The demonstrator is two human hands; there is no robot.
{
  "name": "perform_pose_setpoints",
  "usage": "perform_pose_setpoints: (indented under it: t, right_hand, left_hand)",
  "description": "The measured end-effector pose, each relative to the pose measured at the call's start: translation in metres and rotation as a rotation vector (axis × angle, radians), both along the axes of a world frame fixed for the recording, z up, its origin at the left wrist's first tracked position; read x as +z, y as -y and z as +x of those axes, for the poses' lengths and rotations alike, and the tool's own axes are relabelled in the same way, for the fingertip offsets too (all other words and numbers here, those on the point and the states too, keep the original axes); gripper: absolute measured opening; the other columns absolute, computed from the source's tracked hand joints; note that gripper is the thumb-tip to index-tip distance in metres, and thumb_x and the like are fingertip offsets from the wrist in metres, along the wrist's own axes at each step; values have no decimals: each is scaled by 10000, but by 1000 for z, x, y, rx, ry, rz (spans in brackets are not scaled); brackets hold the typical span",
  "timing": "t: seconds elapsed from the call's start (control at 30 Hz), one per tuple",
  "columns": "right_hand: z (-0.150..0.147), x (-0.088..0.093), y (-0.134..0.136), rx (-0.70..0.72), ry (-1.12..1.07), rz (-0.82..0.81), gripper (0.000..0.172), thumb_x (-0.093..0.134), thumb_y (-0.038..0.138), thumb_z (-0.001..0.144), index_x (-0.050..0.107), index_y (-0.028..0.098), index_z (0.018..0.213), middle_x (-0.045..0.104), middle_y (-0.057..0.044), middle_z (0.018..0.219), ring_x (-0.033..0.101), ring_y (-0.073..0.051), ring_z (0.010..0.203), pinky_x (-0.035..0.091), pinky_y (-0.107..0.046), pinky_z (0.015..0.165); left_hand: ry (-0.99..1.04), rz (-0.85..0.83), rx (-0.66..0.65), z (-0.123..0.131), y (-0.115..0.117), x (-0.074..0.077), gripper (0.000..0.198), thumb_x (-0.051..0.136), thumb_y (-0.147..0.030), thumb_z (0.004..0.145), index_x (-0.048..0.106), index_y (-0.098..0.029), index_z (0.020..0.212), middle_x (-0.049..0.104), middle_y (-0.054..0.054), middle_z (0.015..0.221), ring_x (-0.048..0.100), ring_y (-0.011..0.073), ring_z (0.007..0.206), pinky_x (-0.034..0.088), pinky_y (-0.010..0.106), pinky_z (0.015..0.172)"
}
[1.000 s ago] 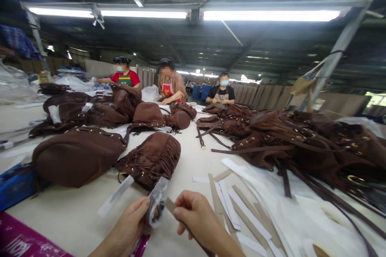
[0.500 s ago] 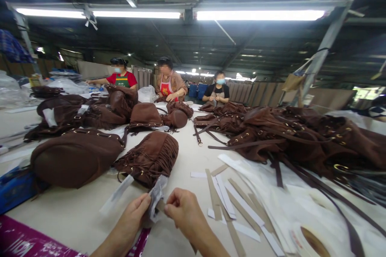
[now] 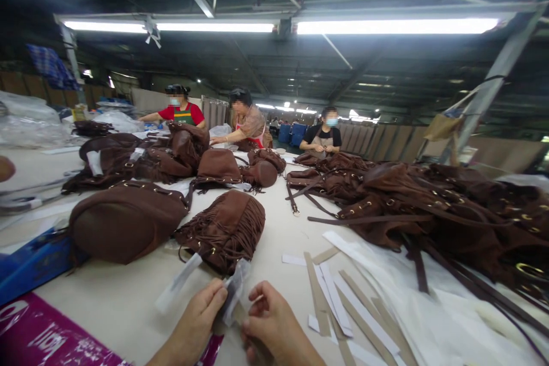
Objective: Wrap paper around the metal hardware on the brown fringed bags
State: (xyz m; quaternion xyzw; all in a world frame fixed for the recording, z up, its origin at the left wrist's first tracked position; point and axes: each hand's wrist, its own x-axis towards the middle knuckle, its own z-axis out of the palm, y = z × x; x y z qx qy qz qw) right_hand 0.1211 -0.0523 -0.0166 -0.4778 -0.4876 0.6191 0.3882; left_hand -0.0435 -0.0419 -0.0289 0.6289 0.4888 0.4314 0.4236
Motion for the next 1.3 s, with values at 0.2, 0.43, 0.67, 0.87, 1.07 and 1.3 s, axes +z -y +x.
perform_pose_setpoints:
  t: [0.2,0.43,0.67,0.87,1.07,1.3]
  right_hand:
    - [3,-14,-9,5,193,44,245,616,393,628,482,198,694,551,55,419,396,-66,307,253,-154,301]
    - [-21,-20,-16,-74,37,136,341,648,479,680,453,200,675,519,70,416,314,-34,315,173,-156,327]
    - [-21,-18,-11,-51,-250,126,326,779,346,663,521,176,766,597,53,581,454,-40,441,239,-121,389]
    - [-28,-22,-13,-122,-368,83,462,828,463,612,514,177,795,565,61,534,429,-40,391,239,-116,349]
    - [-40,-33,-21,-283,-323,167,589,816,613,530,493,176,757,457,105,434,328,-25,348,193,-127,332]
    - [-42,-39,-24,-369,-388,124,613,816,632,496,440,207,726,430,117,419,333,-34,346,189,-132,346]
  left_hand:
    - [-125,71,15,4,1,0,300,327,-414,876,453,-210,694,506,52,843,457,226,870,370,370,849]
    - [-168,120,115,-1,2,-9,340,354,-411,901,592,-197,787,534,94,1106,432,255,1086,321,403,1004]
    - [-265,184,199,-4,1,-11,374,384,-436,891,649,-208,759,556,93,1115,459,279,1071,366,435,970]
    - [-317,276,311,-1,-2,-17,338,436,-408,874,675,-213,735,565,95,1123,488,286,1061,397,458,948]
    - [-479,446,373,2,-5,-21,283,458,-309,876,704,-218,771,558,121,1232,473,314,1140,387,530,962]
    - [-539,417,399,1,-1,-4,293,538,-411,854,721,-224,721,564,99,1288,364,367,1255,303,590,1014]
